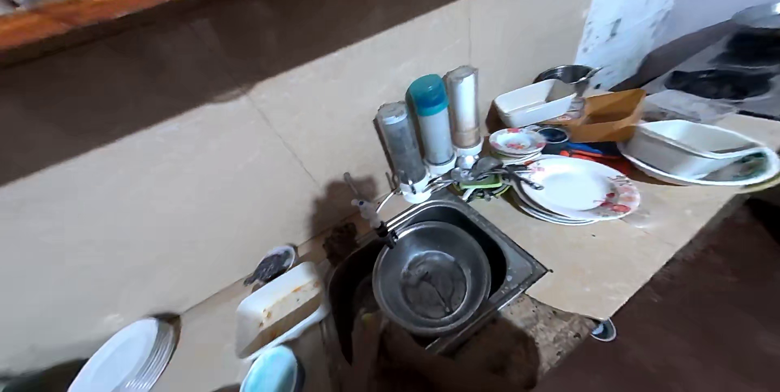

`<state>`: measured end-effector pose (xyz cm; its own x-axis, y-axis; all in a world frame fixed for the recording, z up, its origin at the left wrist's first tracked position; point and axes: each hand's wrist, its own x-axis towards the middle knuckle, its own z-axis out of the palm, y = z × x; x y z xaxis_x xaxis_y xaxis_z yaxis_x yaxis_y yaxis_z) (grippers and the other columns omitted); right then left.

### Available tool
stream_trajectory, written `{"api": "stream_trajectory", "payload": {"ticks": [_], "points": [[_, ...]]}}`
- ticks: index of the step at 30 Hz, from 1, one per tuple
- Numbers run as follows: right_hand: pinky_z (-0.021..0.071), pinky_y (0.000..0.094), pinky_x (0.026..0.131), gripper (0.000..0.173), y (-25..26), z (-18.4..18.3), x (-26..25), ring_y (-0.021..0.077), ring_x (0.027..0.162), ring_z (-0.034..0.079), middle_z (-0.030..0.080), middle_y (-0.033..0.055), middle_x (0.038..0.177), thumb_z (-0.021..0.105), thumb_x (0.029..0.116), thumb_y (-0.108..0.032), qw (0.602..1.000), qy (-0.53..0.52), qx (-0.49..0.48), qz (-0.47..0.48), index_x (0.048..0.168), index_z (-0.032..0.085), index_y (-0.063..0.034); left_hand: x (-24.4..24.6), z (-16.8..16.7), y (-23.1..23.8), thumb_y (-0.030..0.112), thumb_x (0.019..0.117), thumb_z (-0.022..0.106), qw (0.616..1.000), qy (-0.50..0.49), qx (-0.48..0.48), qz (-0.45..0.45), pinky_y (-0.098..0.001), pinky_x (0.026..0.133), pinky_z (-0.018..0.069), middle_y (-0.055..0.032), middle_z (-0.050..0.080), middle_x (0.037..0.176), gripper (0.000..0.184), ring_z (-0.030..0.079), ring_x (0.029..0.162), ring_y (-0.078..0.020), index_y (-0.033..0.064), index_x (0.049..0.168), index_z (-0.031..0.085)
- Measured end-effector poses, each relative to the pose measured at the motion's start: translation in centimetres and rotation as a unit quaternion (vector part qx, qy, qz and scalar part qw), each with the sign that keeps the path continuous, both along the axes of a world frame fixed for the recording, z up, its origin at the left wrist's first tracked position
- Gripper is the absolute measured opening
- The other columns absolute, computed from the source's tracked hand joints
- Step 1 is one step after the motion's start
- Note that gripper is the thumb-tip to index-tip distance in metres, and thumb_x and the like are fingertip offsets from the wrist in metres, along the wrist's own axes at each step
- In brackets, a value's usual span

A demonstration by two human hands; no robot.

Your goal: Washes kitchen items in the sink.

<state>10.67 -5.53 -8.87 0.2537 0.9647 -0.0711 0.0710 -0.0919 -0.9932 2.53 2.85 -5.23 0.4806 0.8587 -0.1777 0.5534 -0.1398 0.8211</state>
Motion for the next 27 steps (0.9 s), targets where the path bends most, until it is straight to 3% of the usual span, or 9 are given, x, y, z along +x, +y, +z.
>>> {"api": "stream_trajectory", "payload": {"ticks": [3,5,8,11,15,19,23,25,27], "points": [[0.0314,0.0470,0.121,0.044,-0.6,1.7,0.5,0.0407,0.141,0.045,0.048,0.0320,0.148,0.045,0.1068,-0.011,0.989,-0.127,-0.038,0.067,0.143,0.047,0.0129,0.0,1.2,1.4,0.018,0.1028,0.060,0.991,0.076,0.083,-0.074,-0.0515,0.104,0.0493,-0.0291,0.066,0.123,0.039,0.064,0.117,-0.0382,-0.0092,0.131,0.059],[0.0281,0.0459,0.123,0.044,-0.9,2.7,0.8,0.0400,0.144,0.041,0.043,0.0317,0.152,0.036,0.1106,-0.012,0.992,-0.085,-0.064,0.074,0.146,0.044,0.0122,0.0,2.6,2.4,0.017,0.1025,0.059,0.981,0.110,0.138,-0.078,-0.0528,0.101,0.0513,-0.0273,0.068,0.120,0.037,0.067,0.113,-0.0379,-0.0074,0.131,0.060],[0.0456,0.0438,0.108,0.045,-0.9,2.6,1.0,0.0306,0.123,0.058,0.058,0.0255,0.135,0.031,0.1128,-0.023,0.993,0.087,-0.073,0.025,0.141,0.050,0.0075,0.2,2.8,3.2,0.003,0.1075,0.043,0.983,-0.123,0.071,0.118,-0.0387,0.087,0.0587,-0.0216,0.070,0.104,0.030,0.071,0.093,-0.0244,-0.0144,0.130,0.053],[0.0517,0.0291,0.064,0.039,-0.4,1.2,0.8,0.0103,0.068,0.055,0.055,0.0029,0.084,0.032,0.1128,-0.031,0.977,0.201,-0.068,0.004,0.122,0.056,-0.0014,1.0,1.2,2.1,0.026,0.1137,0.027,0.907,-0.331,-0.216,0.144,-0.0330,0.066,0.0598,-0.0099,0.070,0.087,0.041,0.070,0.073,-0.0179,-0.0010,0.115,0.058],[0.0512,0.0271,0.066,0.039,-0.6,1.2,1.3,0.0077,0.069,0.055,0.057,0.0001,0.084,0.039,0.1113,-0.035,0.964,0.248,-0.077,0.050,0.121,0.059,-0.0038,2.4,2.6,0.7,0.042,0.1109,0.037,0.881,-0.315,-0.311,0.167,-0.0232,0.041,0.0453,0.0018,0.050,0.055,0.047,0.049,0.043,-0.0082,0.0112,0.079,0.053],[0.0462,0.0215,0.054,0.032,-1.1,1.8,1.0,0.0037,0.054,0.047,0.048,-0.0072,0.068,0.034,0.1123,-0.031,0.954,0.267,-0.075,0.111,0.099,0.055,-0.0101,1.9,6.4,1.2,0.028,0.1088,0.050,0.987,-0.031,-0.152,-0.039,-0.0243,0.055,0.0476,0.0003,0.055,0.072,0.028,0.051,0.057,-0.0069,0.0039,0.101,0.062],[0.0447,0.0218,0.050,0.035,-0.4,1.0,0.8,0.0049,0.050,0.046,0.048,-0.0062,0.064,0.035,0.1122,-0.033,0.947,0.305,-0.077,0.072,0.095,0.055,-0.0103,3.0,6.4,2.4,0.022,0.0993,0.066,0.975,0.180,0.032,-0.130,-0.0480,0.093,0.0528,-0.0217,0.067,0.113,0.034,0.066,0.101,-0.0306,-0.0026,0.123,0.063],[0.0452,0.0222,0.052,0.031,-0.1,0.8,0.6,0.0053,0.054,0.048,0.050,-0.0037,0.070,0.036,0.1123,-0.031,0.943,0.321,-0.086,0.016,0.109,0.055,-0.0069,3.1,5.2,1.5,0.014,0.0978,0.066,0.981,0.154,0.057,-0.106,-0.0487,0.108,0.0470,-0.0256,0.059,0.136,0.050,0.060,0.124,-0.0356,-0.0054,0.142,0.051],[0.0499,0.0258,0.063,0.033,0.0,0.9,0.5,0.0076,0.067,0.055,0.058,0.0027,0.088,0.036,0.1125,-0.025,0.947,0.309,-0.081,-0.026,0.132,0.051,-0.0030,2.9,3.0,0.0,0.009,0.0972,0.067,1.000,0.028,-0.003,-0.013,-0.0417,0.094,0.0544,-0.0223,0.066,0.122,0.051,0.067,0.107,-0.0276,-0.0048,0.142,0.047]]}}
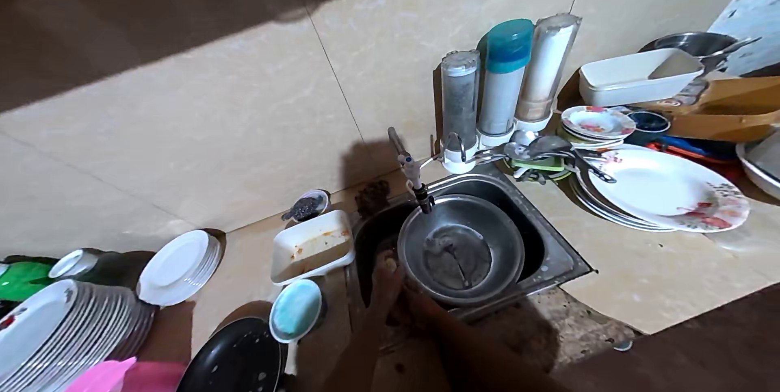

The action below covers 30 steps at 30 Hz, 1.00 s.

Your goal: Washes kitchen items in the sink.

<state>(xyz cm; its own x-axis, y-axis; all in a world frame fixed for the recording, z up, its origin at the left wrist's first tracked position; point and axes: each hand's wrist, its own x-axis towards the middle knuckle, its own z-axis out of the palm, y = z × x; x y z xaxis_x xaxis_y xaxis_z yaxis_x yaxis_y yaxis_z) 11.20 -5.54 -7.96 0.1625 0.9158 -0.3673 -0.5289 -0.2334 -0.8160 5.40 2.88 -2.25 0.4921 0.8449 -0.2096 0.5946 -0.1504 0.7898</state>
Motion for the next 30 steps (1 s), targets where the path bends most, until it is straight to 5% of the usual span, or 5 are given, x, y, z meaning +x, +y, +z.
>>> {"api": "stream_trajectory", "payload": {"ticks": [5,12,17,28,30], "points": [[0.0526,0.0372,0.097,0.046,-0.2,-0.2,0.2,0.0210,0.114,0.063,0.057,0.0205,0.137,0.032,0.1128,-0.022,0.990,-0.112,0.054,0.065,0.152,0.037,0.0001,-1.7,-0.6,0.9,0.013,0.0991,0.065,0.998,0.013,0.007,-0.053,-0.0422,0.102,0.0520,-0.0207,0.070,0.119,0.035,0.068,0.111,-0.0264,-0.0049,0.129,0.062],[0.0509,0.0333,0.071,0.037,0.0,0.3,0.2,0.0150,0.075,0.055,0.058,0.0112,0.094,0.037,0.1118,-0.023,0.966,-0.207,0.063,0.141,0.128,0.055,0.0042,-2.6,6.3,4.6,0.020,0.1043,0.058,0.875,0.338,0.084,-0.337,-0.0569,0.112,0.0409,-0.0271,0.064,0.130,0.035,0.058,0.127,-0.0418,-0.0031,0.131,0.063],[0.0539,0.0310,0.081,0.031,-0.2,-1.1,-0.1,0.0105,0.084,0.062,0.067,0.0111,0.099,0.048,0.1067,-0.017,0.960,-0.214,0.139,0.117,0.122,0.064,0.0050,-0.8,7.0,0.5,0.013,0.1016,0.059,0.801,0.412,0.139,-0.412,-0.0645,0.101,0.0466,-0.0259,0.066,0.126,0.030,0.061,0.121,-0.0456,0.0001,0.128,0.064],[0.0548,0.0319,0.077,0.036,-2.6,0.9,-0.8,0.0134,0.081,0.061,0.063,0.0130,0.098,0.037,0.1113,-0.019,0.975,-0.135,0.053,-0.169,0.123,0.058,0.0081,1.6,2.6,-2.8,0.013,0.1057,0.052,0.980,-0.084,0.152,0.094,-0.0488,0.088,0.0558,-0.0266,0.069,0.105,0.034,0.069,0.095,-0.0331,-0.0131,0.126,0.057],[0.0518,0.0344,0.097,0.041,-2.7,1.0,0.2,0.0163,0.109,0.062,0.062,0.0180,0.127,0.033,0.1120,-0.018,0.970,-0.012,0.073,-0.231,0.140,0.049,0.0068,2.5,2.4,-5.0,0.009,0.1033,0.055,0.992,-0.098,0.076,0.039,-0.0469,0.097,0.0539,-0.0268,0.068,0.115,0.036,0.067,0.106,-0.0319,-0.0131,0.131,0.055]]}}
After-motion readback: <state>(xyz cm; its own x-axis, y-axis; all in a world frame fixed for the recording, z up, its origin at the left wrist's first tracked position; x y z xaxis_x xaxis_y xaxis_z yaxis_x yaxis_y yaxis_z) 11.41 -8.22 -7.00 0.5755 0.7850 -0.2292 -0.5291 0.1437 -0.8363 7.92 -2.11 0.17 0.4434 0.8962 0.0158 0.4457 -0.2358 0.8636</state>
